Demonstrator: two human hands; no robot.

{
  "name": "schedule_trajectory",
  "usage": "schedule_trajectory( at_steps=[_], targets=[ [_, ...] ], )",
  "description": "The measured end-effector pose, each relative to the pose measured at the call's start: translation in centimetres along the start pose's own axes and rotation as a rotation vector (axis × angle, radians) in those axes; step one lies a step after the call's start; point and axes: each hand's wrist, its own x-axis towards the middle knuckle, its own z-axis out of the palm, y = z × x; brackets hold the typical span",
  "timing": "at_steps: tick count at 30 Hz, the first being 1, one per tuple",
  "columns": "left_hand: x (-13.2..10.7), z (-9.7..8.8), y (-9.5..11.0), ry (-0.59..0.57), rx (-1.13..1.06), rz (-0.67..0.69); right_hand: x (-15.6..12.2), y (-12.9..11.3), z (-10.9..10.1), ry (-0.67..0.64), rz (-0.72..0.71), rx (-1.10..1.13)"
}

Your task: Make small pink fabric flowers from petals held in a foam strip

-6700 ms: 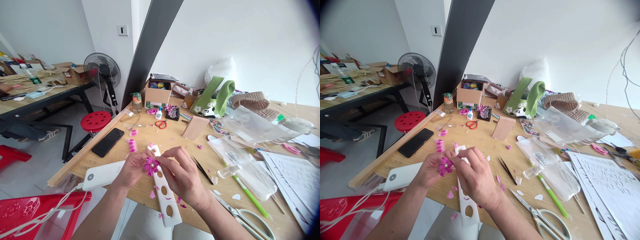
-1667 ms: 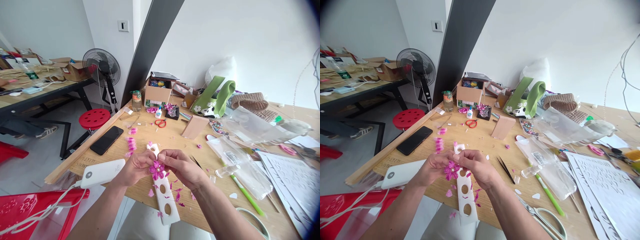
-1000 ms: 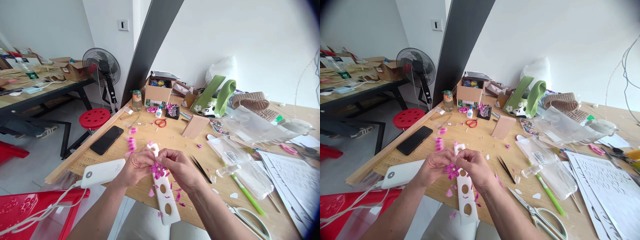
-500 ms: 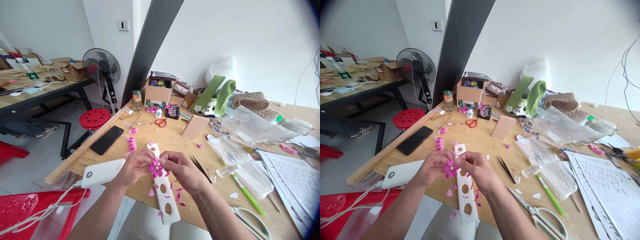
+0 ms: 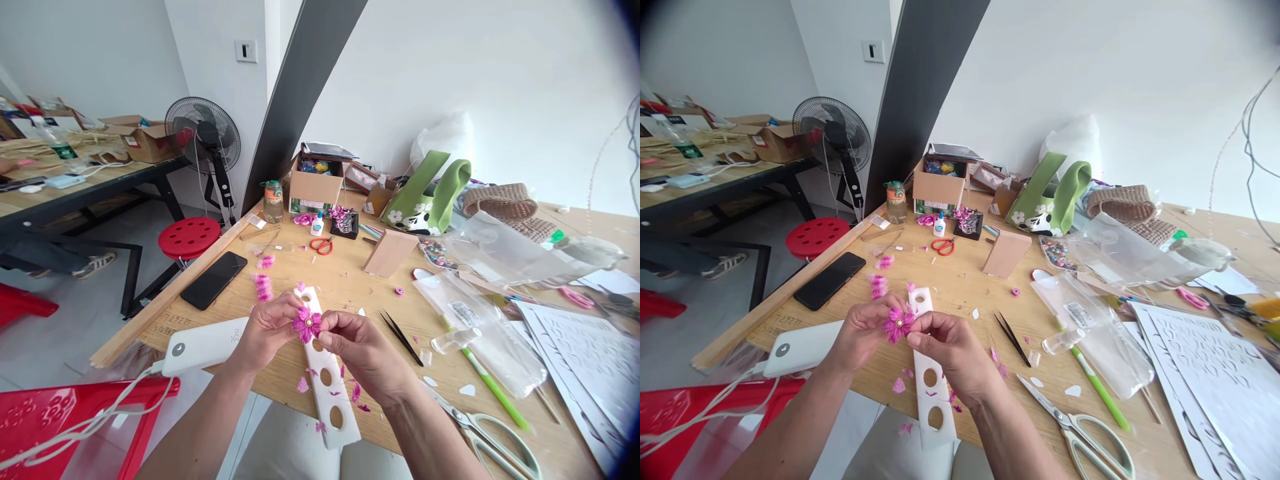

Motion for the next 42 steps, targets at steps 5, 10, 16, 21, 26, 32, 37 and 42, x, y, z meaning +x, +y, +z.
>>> schedule_trajectory(
  at_steps=[5, 10, 16, 21, 26, 32, 37, 42],
  targets=[
    [0.1, 0.4, 0.4, 0.005, 0.004, -0.016, 0.2, -0.2, 0.0, -0.028, -0.060, -0.024],
    [0.2, 0.5, 0.3, 0.026, -0.018, -0.009, 0.3, -0.4, 0.0, -0.021, -0.064, -0.048],
    [0.1, 0.4, -0.2, 0.114, -0.052, 0.038, -0.1, -1.1, 0.0, 0.084, -0.015, -0.054],
    [0.3, 0.6, -0.4, 0.184, -0.035, 0.082, -0.2, -0.9, 0.5, 0.095, 0.001, -0.023],
    [0.3, 0.6, -0.3, 0.178, 0.035, 0.091, 0.3, -0.5, 0.8, 0.074, 0.000, 0.001],
    [0.1, 0.8, -0.2, 0.186, 0.002, 0.029, 0.6, -0.2, 0.6, 0.081, -0.021, -0.033],
    [0.7, 0.7, -0.5, 0.312, -0.227, -0.060, 0.3, -0.9, -0.1, 0.137, -0.029, -0.079],
    [1.4, 0.9, -0.4, 0.426, -0.364, -0.125, 0.7, -1.3, -0.1, 0.193, -0.049, -0.213]
  ],
)
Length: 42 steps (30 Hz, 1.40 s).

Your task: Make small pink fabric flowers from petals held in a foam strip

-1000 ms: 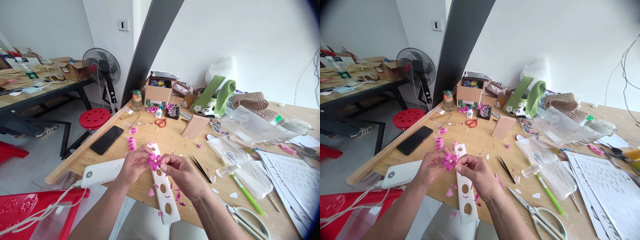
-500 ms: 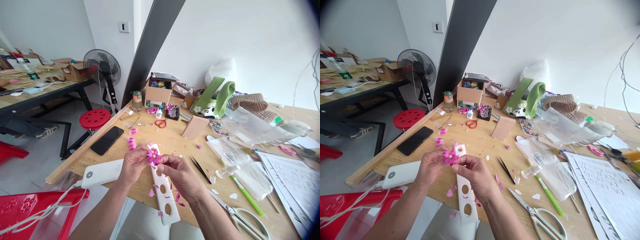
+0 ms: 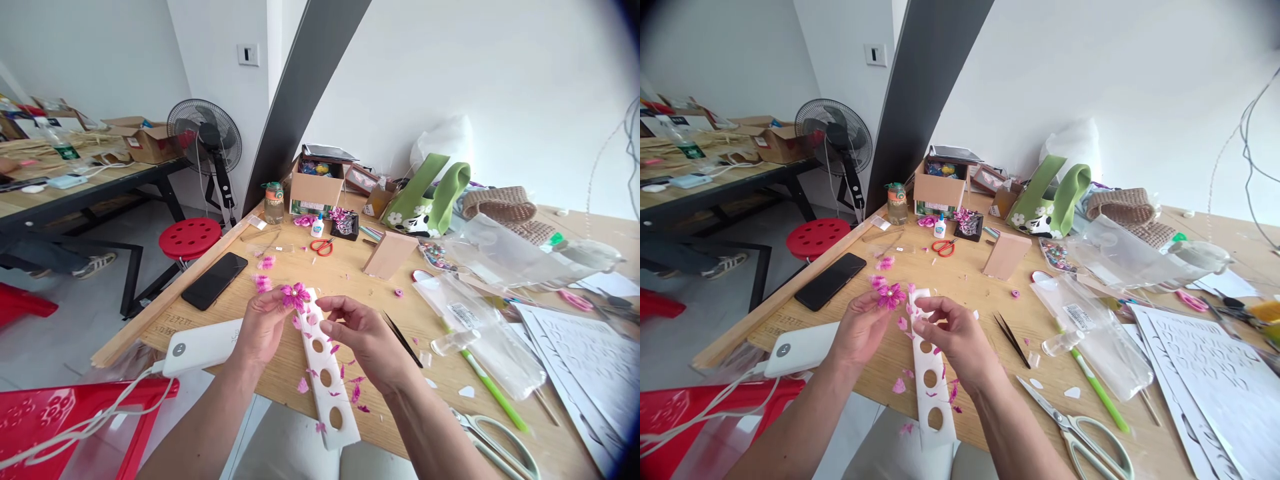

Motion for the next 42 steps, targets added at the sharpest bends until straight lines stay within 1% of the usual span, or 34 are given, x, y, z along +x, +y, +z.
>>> schedule_trajectory(
  at_steps=[4, 7, 9, 11, 14, 16, 19, 26, 31, 34, 37, 42],
  targets=[
    [-0.1, 0.4, 0.0, 0.003, -0.013, -0.025, 1.1, 0.2, 1.0, -0.024, 0.011, -0.129],
    [0.0, 0.6, 0.0, 0.006, -0.016, -0.030, 2.0, 0.4, 1.2, -0.021, 0.002, -0.166],
    [0.1, 0.6, 0.0, 0.014, -0.017, -0.023, 2.6, 0.3, 0.9, 0.021, -0.026, -0.182],
    [0.1, 0.5, 0.0, 0.033, -0.008, 0.000, 3.0, -0.1, 0.3, 0.102, -0.067, -0.193],
    [0.1, 0.2, -0.2, 0.048, 0.063, 0.070, 3.3, -0.8, -0.8, 0.225, -0.093, -0.198],
    [-0.1, 0.0, -0.3, 0.034, 0.118, 0.129, 3.2, -1.1, -1.2, 0.256, -0.091, -0.201],
    [-0.3, 0.1, -0.4, 0.015, 0.164, 0.167, 2.8, -1.1, -1.4, 0.207, -0.089, -0.177],
    [-0.2, 0.1, -0.4, -0.008, 0.166, 0.154, 2.1, -0.6, -0.7, -0.002, -0.051, -0.074],
    [-0.1, 0.0, -0.4, 0.011, 0.157, 0.166, 1.6, -0.8, -0.1, -0.110, -0.033, -0.039],
    [-0.1, 0.1, -0.5, 0.004, 0.168, 0.173, 1.5, -0.7, 0.1, -0.163, -0.002, 0.020],
    [-0.1, 0.2, -0.6, -0.009, 0.178, 0.179, 1.5, -0.5, 0.2, -0.199, 0.029, 0.097],
    [-0.2, 0.2, -0.6, -0.010, 0.160, 0.162, 1.6, -0.6, 0.3, -0.191, 0.041, 0.161]
  ],
)
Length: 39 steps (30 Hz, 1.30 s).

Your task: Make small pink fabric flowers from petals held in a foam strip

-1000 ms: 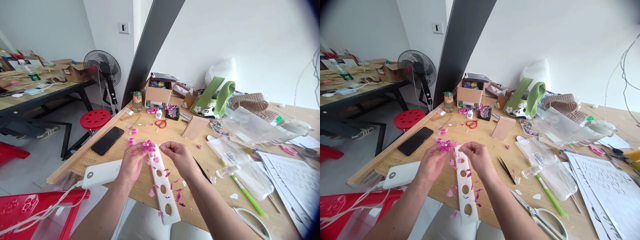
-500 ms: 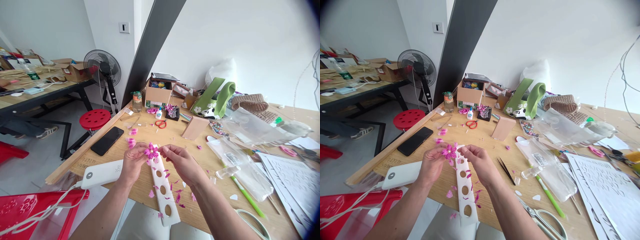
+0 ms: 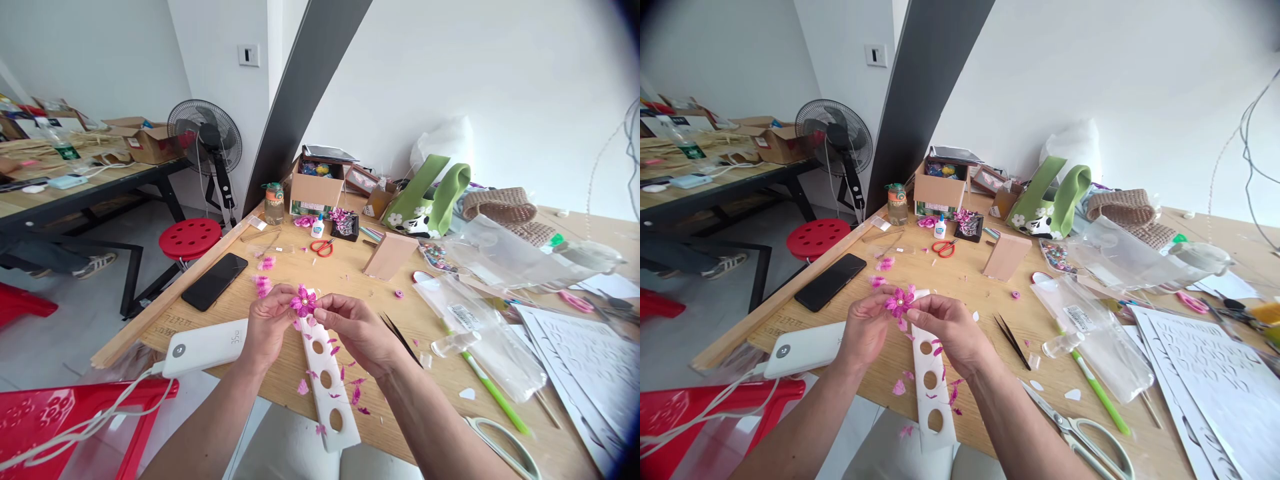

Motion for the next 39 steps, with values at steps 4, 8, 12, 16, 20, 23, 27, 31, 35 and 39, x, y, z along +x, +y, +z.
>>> schedule_trajectory(
  at_steps=[4, 8, 12, 16, 20, 23, 27, 31, 35, 39],
  targets=[
    [0.2, -0.1, 0.1, 0.019, -0.111, -0.071, 0.3, 0.0, -0.2, 0.092, -0.045, -0.055],
    [0.7, 0.0, 0.5, 0.038, -0.292, -0.201, 0.7, 0.2, -0.4, 0.211, -0.098, -0.184],
    [0.9, 0.3, 0.8, 0.039, -0.395, -0.288, 1.1, 0.3, 0.1, 0.172, -0.125, -0.362],
    [0.9, 0.7, 0.8, 0.017, -0.440, -0.362, 1.6, 0.2, 0.9, 0.184, -0.192, -0.474],
    [0.9, 0.7, 0.6, 0.030, -0.449, -0.372, 2.0, 0.1, 1.5, 0.224, -0.238, -0.540],
    [0.8, 0.7, 0.6, 0.020, -0.441, -0.359, 2.1, 0.0, 1.8, 0.248, -0.289, -0.593],
    [0.8, 0.7, 0.7, 0.002, -0.439, -0.340, 2.4, -0.1, 1.8, 0.244, -0.330, -0.655],
    [0.9, 0.5, 0.6, -0.026, -0.426, -0.292, 2.9, 0.0, 1.3, 0.227, -0.298, -0.617],
    [0.8, 0.0, 0.6, -0.038, -0.369, -0.245, 3.1, -0.1, 0.9, 0.191, -0.224, -0.471],
    [0.8, -0.5, 0.6, -0.003, -0.266, -0.218, 3.0, -0.6, 0.9, 0.160, -0.190, -0.310]
  ],
)
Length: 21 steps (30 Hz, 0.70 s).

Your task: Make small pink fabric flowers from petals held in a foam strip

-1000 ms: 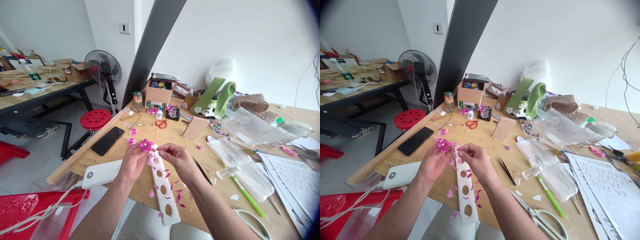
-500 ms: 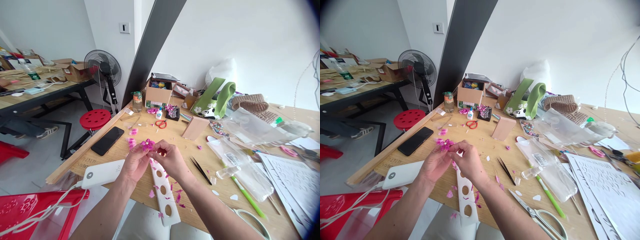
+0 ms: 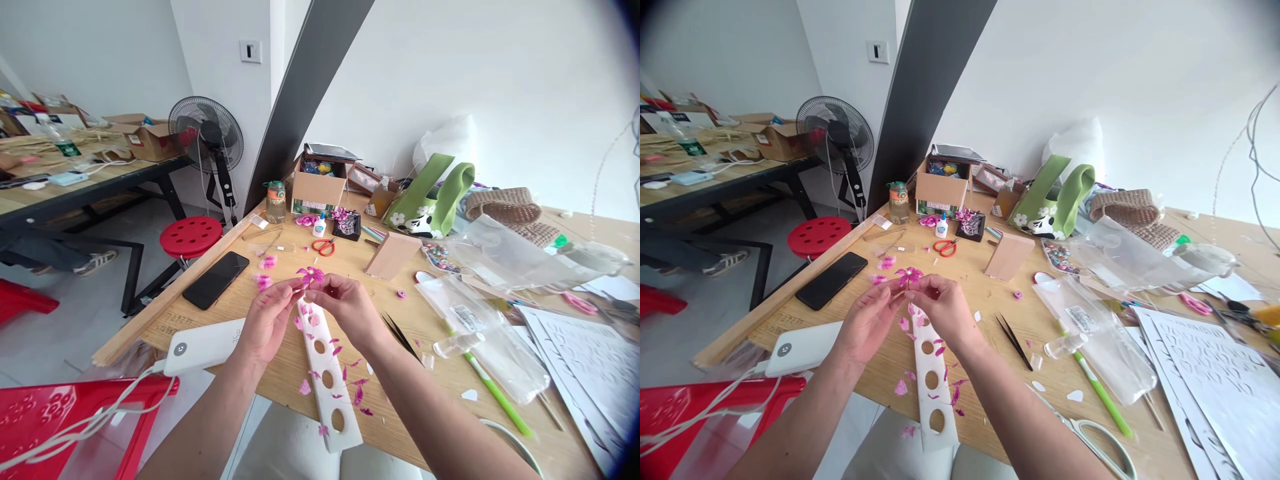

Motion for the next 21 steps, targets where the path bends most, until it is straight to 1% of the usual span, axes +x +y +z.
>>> schedule_trajectory(
  at_steps=[3, 5, 8, 10, 13, 15, 17, 19, 21],
  targets=[
    [-0.1, -0.3, 0.1, 0.028, 0.071, 0.045, 0.5, -0.4, -0.9, 0.043, -0.015, 0.025],
    [-0.3, -0.5, 0.0, 0.050, 0.141, 0.091, 1.2, -0.7, -2.1, 0.103, -0.060, 0.000],
    [-0.9, -1.2, -0.2, 0.085, 0.290, 0.179, 2.8, -1.3, -4.6, 0.216, -0.130, -0.074],
    [-1.4, -1.7, -0.3, 0.101, 0.400, 0.256, 3.8, -1.6, -6.5, 0.277, -0.153, -0.125],
    [-2.0, -2.3, -0.5, 0.128, 0.536, 0.367, 4.8, -1.9, -8.9, 0.299, -0.147, -0.193],
    [-2.2, -2.6, -0.7, 0.155, 0.612, 0.440, 5.3, -1.6, -10.1, 0.299, -0.130, -0.260],
    [-2.4, -2.9, -0.9, 0.180, 0.695, 0.531, 5.9, -1.0, -10.8, 0.304, -0.105, -0.374],
    [-2.8, -3.3, -1.3, 0.190, 0.781, 0.626, 6.6, 0.1, -11.4, 0.312, -0.080, -0.489],
    [-3.4, -3.8, -1.9, 0.175, 0.866, 0.707, 7.5, 1.5, -11.8, 0.331, -0.073, -0.575]
  ],
)
